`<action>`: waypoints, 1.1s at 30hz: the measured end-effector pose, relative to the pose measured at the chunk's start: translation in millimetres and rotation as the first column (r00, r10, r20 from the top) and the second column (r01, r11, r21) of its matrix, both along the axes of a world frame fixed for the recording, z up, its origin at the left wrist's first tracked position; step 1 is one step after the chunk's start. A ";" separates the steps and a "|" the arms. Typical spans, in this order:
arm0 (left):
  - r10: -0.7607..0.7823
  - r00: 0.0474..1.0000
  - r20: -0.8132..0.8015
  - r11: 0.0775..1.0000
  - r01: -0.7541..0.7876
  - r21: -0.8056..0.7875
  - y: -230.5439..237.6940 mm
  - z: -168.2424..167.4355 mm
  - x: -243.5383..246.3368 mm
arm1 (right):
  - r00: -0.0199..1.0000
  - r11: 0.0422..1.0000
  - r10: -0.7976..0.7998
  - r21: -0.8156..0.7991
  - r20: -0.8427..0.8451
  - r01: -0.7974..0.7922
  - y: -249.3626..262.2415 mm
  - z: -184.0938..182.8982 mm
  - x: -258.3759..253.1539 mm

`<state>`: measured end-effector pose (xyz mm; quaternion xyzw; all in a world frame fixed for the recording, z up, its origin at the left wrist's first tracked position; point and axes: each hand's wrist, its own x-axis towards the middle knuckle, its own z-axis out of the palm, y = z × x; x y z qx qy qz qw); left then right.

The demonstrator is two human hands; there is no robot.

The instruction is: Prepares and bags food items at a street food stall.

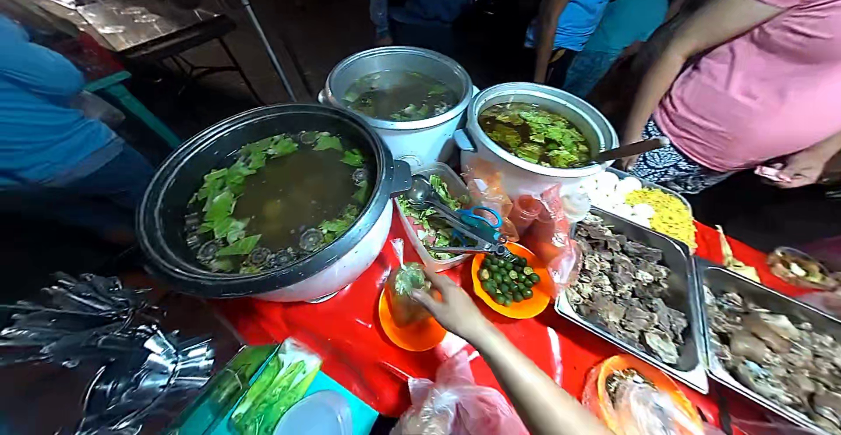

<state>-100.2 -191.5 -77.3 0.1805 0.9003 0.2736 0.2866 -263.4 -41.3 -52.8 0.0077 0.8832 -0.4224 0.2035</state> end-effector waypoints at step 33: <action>-0.440 0.896 -0.059 0.878 0.443 0.181 158.5 38.5 -76.9 | 0.687 0.659 -0.663 -0.204 0.297 0.724 140.8 -31.6 190.1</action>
